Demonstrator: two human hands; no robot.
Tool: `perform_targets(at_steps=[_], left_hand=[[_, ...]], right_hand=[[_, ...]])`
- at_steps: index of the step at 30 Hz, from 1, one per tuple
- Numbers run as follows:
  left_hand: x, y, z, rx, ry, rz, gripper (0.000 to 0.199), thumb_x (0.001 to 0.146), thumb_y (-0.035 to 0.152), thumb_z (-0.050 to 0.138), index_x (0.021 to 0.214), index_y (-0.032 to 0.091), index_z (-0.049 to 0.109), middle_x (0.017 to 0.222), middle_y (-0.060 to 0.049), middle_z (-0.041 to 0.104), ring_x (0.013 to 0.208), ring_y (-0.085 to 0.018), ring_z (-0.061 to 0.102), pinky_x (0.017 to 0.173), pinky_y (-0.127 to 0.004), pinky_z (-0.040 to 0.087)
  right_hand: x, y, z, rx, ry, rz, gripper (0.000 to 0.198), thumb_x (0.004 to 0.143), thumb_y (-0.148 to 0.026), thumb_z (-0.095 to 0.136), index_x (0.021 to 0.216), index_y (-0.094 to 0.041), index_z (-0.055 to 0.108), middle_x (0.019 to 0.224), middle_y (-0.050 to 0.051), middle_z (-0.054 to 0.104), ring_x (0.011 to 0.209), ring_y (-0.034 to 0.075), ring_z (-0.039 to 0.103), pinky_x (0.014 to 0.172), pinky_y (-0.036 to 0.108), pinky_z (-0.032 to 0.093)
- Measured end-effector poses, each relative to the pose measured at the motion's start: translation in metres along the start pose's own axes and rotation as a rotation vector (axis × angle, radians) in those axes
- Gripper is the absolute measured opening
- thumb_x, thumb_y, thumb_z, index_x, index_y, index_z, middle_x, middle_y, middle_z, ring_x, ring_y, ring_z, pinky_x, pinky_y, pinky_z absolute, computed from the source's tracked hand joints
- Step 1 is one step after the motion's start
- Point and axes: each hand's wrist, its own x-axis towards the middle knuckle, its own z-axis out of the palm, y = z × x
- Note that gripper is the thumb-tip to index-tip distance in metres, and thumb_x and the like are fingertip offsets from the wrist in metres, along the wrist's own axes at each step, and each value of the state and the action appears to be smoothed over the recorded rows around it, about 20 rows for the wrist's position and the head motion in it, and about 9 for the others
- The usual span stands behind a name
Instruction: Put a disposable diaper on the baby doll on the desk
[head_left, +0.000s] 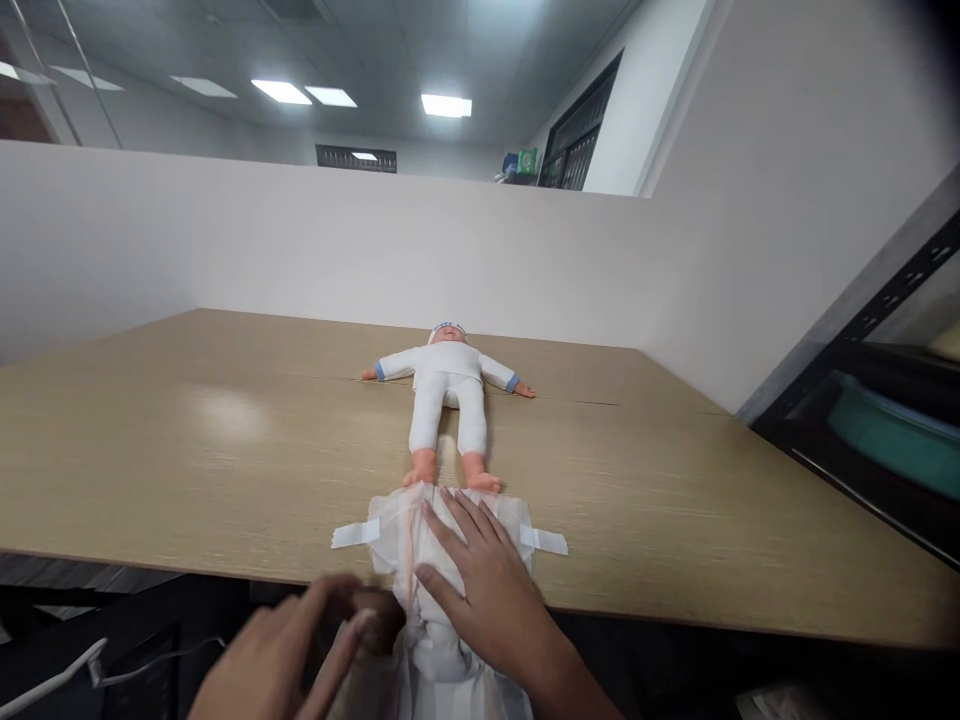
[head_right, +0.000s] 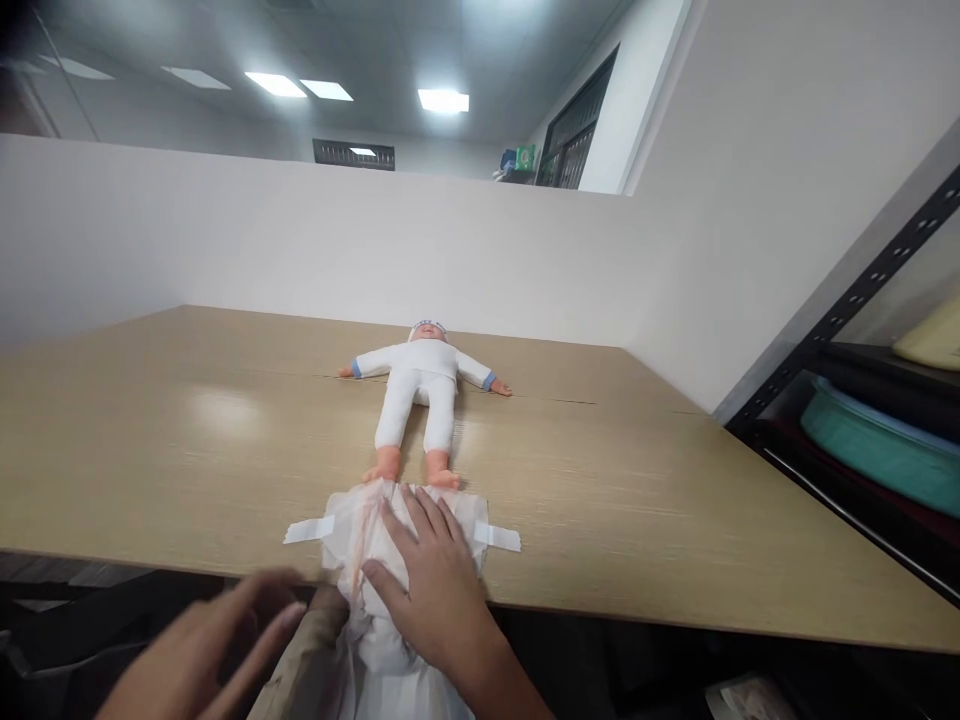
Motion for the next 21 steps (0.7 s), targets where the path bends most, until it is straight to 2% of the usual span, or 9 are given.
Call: perform_targets(at_steps=[2, 4, 6, 9, 11, 13, 15, 17, 21], left_hand=[[0.038, 0.009, -0.021, 0.15, 0.175, 0.195, 0.029, 0.104, 0.052, 0.062, 0.127, 0.037, 0.072, 0.114, -0.005, 0.082, 0.099, -0.032, 0.077, 0.084, -0.043, 0.061], [0.091, 0.017, -0.027, 0.243, 0.17, 0.479, 0.026, 0.11, 0.035, 0.057, 0.132, 0.031, 0.069, 0.125, -0.007, 0.079, 0.113, -0.029, 0.073, 0.097, -0.043, 0.057], [0.148, 0.019, -0.022, 0.286, 0.047, 0.745, 0.04, 0.109, 0.016, 0.051, 0.145, 0.029, 0.063, 0.141, -0.01, 0.073, 0.128, -0.027, 0.068, 0.108, -0.043, 0.053], [0.214, 0.013, -0.005, 0.473, -0.191, 0.968, 0.078, 0.093, -0.001, 0.06, 0.162, 0.034, 0.049, 0.163, -0.008, 0.059, 0.146, -0.03, 0.058, 0.117, -0.046, 0.047], [0.237, 0.011, 0.007, 0.608, -0.294, 1.052, 0.104, 0.082, -0.002, 0.071, 0.171, 0.039, 0.034, 0.178, -0.006, 0.041, 0.157, -0.035, 0.047, 0.124, -0.05, 0.041], [0.247, 0.014, 0.017, 0.701, -0.32, 1.109, 0.119, 0.075, -0.002, 0.077, 0.174, 0.04, 0.025, 0.184, -0.005, 0.026, 0.165, -0.038, 0.035, 0.129, -0.051, 0.037], [0.254, 0.02, 0.024, 0.742, -0.302, 1.157, 0.117, 0.077, -0.002, 0.076, 0.174, 0.04, 0.026, 0.185, -0.004, 0.024, 0.168, -0.035, 0.03, 0.131, -0.048, 0.035], [0.262, 0.028, 0.029, 0.749, -0.298, 1.209, 0.106, 0.081, -0.002, 0.071, 0.171, 0.039, 0.033, 0.183, -0.002, 0.03, 0.169, -0.03, 0.031, 0.132, -0.044, 0.034], [0.281, 0.037, 0.035, 0.681, -0.341, 1.296, 0.07, 0.085, 0.01, 0.072, 0.151, 0.026, 0.056, 0.177, -0.005, 0.043, 0.158, -0.032, 0.044, 0.125, -0.045, 0.039]], right_hand=[[-0.001, 0.0, 0.001, -0.036, -0.009, 0.001, 0.065, 0.11, -0.056, 0.056, 0.171, -0.037, 0.042, 0.181, 0.002, 0.034, 0.167, 0.032, 0.031, 0.136, 0.061, 0.031], [-0.001, -0.001, 0.001, -0.063, -0.014, -0.006, 0.065, 0.111, -0.056, 0.055, 0.171, -0.037, 0.04, 0.181, 0.001, 0.034, 0.168, 0.031, 0.031, 0.136, 0.06, 0.032], [-0.001, -0.001, 0.001, -0.076, -0.012, -0.015, 0.066, 0.111, -0.057, 0.054, 0.172, -0.037, 0.039, 0.181, 0.001, 0.034, 0.167, 0.031, 0.032, 0.135, 0.059, 0.033], [-0.001, 0.003, 0.004, -0.078, -0.005, -0.017, 0.067, 0.111, -0.059, 0.054, 0.172, -0.038, 0.037, 0.181, 0.001, 0.033, 0.167, 0.032, 0.033, 0.134, 0.061, 0.035], [-0.001, 0.006, 0.007, -0.075, -0.004, -0.024, 0.068, 0.11, -0.059, 0.054, 0.173, -0.039, 0.036, 0.182, 0.0, 0.031, 0.167, 0.033, 0.033, 0.134, 0.062, 0.035], [-0.002, 0.008, 0.009, -0.073, 0.006, -0.03, 0.069, 0.11, -0.059, 0.055, 0.173, -0.039, 0.035, 0.182, 0.001, 0.031, 0.167, 0.034, 0.033, 0.134, 0.063, 0.036], [-0.002, 0.01, 0.01, -0.073, 0.012, -0.037, 0.07, 0.11, -0.058, 0.056, 0.173, -0.039, 0.035, 0.182, 0.001, 0.031, 0.166, 0.036, 0.034, 0.133, 0.065, 0.037], [-0.001, 0.012, 0.009, -0.072, 0.004, -0.055, 0.071, 0.109, -0.059, 0.055, 0.174, -0.038, 0.033, 0.181, 0.003, 0.032, 0.165, 0.037, 0.035, 0.131, 0.066, 0.038], [0.001, 0.019, 0.009, -0.078, -0.029, -0.123, 0.078, 0.107, -0.06, 0.057, 0.176, -0.035, 0.029, 0.18, 0.006, 0.033, 0.163, 0.039, 0.039, 0.129, 0.066, 0.041]])
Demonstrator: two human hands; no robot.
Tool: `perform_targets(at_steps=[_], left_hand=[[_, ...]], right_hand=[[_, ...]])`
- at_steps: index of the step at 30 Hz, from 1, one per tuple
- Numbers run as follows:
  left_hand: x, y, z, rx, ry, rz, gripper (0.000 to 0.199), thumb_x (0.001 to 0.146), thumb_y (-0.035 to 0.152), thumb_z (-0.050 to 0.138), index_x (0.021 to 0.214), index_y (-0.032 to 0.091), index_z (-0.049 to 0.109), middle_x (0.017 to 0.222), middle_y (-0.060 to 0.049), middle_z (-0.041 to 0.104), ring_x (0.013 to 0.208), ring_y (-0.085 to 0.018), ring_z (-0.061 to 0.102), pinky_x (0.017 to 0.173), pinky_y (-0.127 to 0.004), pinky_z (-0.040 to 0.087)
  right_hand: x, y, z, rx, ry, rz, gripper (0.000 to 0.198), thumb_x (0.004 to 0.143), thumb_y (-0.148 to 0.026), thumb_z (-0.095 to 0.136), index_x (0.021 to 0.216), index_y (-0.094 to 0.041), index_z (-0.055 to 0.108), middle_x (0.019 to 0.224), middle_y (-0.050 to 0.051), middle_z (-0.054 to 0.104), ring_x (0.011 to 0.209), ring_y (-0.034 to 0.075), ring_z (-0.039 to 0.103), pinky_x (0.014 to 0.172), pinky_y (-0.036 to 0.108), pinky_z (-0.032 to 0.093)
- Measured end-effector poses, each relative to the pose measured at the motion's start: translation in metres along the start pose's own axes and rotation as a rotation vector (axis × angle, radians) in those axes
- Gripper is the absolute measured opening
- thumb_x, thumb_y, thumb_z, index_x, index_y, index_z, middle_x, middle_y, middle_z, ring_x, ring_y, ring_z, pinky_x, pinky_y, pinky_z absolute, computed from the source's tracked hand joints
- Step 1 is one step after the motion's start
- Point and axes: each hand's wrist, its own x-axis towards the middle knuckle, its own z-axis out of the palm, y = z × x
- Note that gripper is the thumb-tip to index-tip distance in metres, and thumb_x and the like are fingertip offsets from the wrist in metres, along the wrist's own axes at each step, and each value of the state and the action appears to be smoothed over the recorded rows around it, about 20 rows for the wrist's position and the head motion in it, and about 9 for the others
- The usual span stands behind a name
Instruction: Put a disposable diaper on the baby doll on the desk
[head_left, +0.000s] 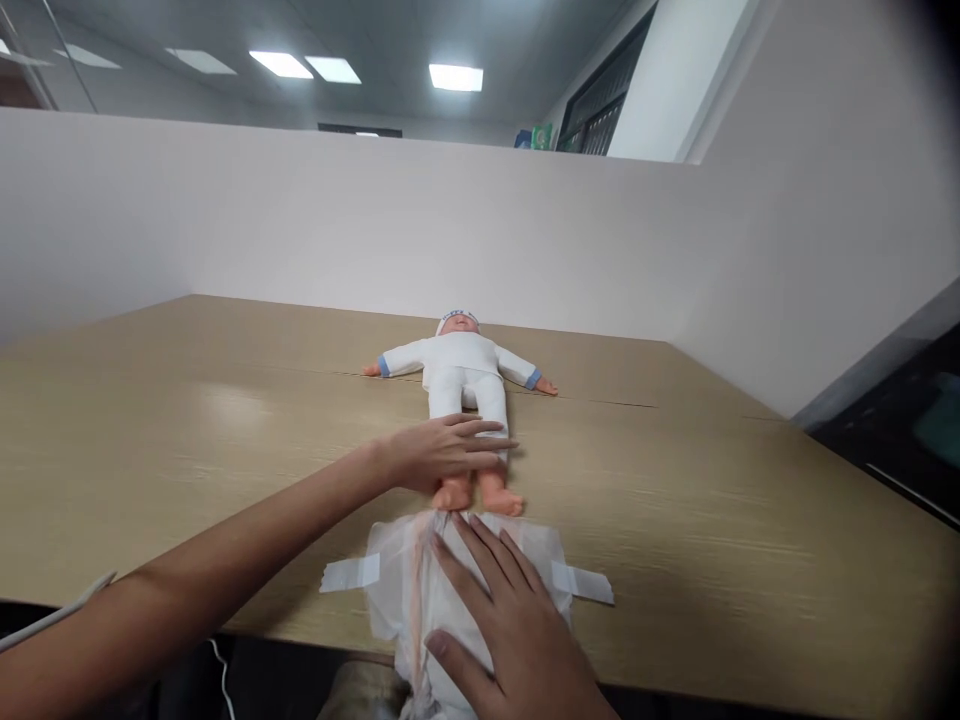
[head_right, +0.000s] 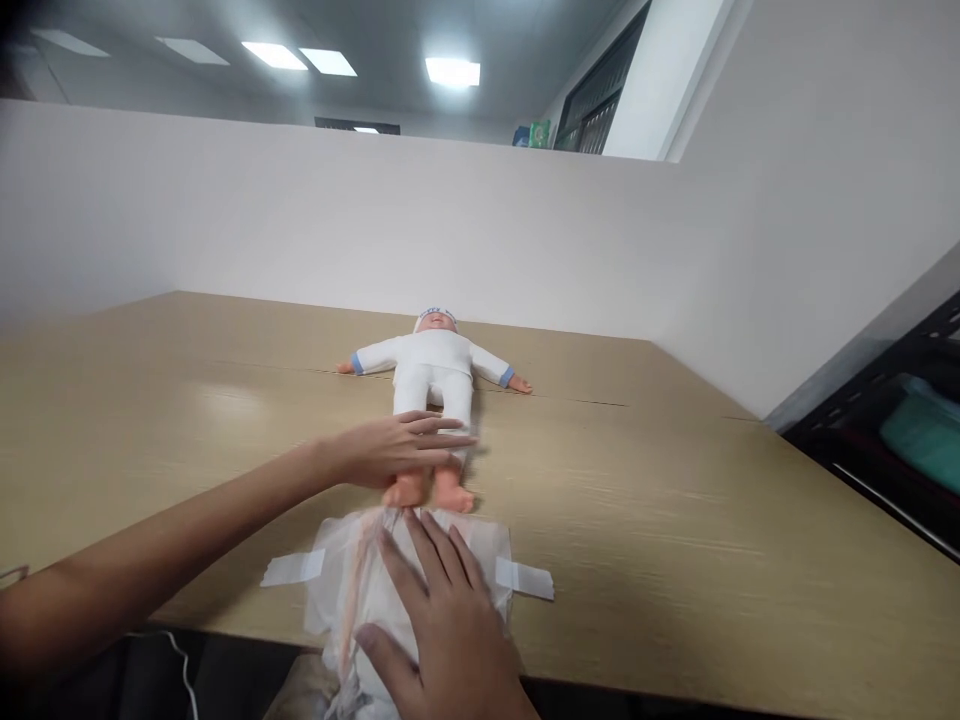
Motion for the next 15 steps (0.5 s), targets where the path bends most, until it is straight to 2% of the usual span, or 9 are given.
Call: perform_targets(at_steps=[3, 5, 7, 11, 15], left_hand=[[0.006, -0.006, 0.009, -0.039, 0.092, 0.009, 0.037, 0.097, 0.024, 0.067, 0.134, 0.025, 0.065, 0.155, -0.009, 0.066, 0.131, -0.032, 0.061, 0.109, -0.045, 0.047], [0.009, -0.008, 0.013, -0.047, 0.148, 0.007, 0.029, 0.101, 0.027, 0.064, 0.13, 0.026, 0.067, 0.143, -0.01, 0.071, 0.119, -0.031, 0.063, 0.102, -0.045, 0.047], [0.012, -0.009, 0.01, -0.099, 0.167, -0.006, 0.028, 0.1, 0.028, 0.066, 0.129, 0.026, 0.068, 0.139, -0.01, 0.071, 0.116, -0.031, 0.062, 0.099, -0.046, 0.047], [0.018, -0.022, -0.021, -0.408, 0.189, -0.084, 0.034, 0.095, 0.023, 0.068, 0.13, 0.026, 0.067, 0.139, -0.008, 0.072, 0.119, -0.032, 0.059, 0.102, -0.046, 0.049], [0.022, -0.044, -0.061, -0.695, 0.274, -0.144, 0.032, 0.098, 0.023, 0.064, 0.129, 0.029, 0.068, 0.136, -0.004, 0.075, 0.128, -0.03, 0.058, 0.108, -0.046, 0.05]], right_hand=[[0.001, 0.008, 0.006, -0.014, -0.03, -0.032, 0.084, 0.105, -0.061, 0.061, 0.176, -0.034, 0.027, 0.18, 0.008, 0.032, 0.162, 0.042, 0.041, 0.128, 0.068, 0.043], [0.003, 0.013, 0.01, -0.019, -0.061, -0.028, 0.087, 0.104, -0.062, 0.063, 0.177, -0.034, 0.025, 0.18, 0.01, 0.032, 0.161, 0.044, 0.041, 0.126, 0.071, 0.044], [0.006, 0.017, 0.013, -0.009, -0.093, -0.008, 0.089, 0.103, -0.061, 0.065, 0.177, -0.035, 0.023, 0.179, 0.01, 0.031, 0.161, 0.045, 0.041, 0.125, 0.072, 0.044], [0.02, 0.02, 0.005, 0.058, -0.15, 0.058, 0.082, 0.106, -0.058, 0.061, 0.176, -0.039, 0.024, 0.181, 0.005, 0.029, 0.165, 0.041, 0.035, 0.13, 0.071, 0.039], [0.045, 0.022, -0.011, 0.134, -0.226, 0.099, 0.076, 0.108, -0.056, 0.058, 0.175, -0.038, 0.028, 0.183, 0.003, 0.023, 0.169, 0.036, 0.025, 0.135, 0.067, 0.03]])
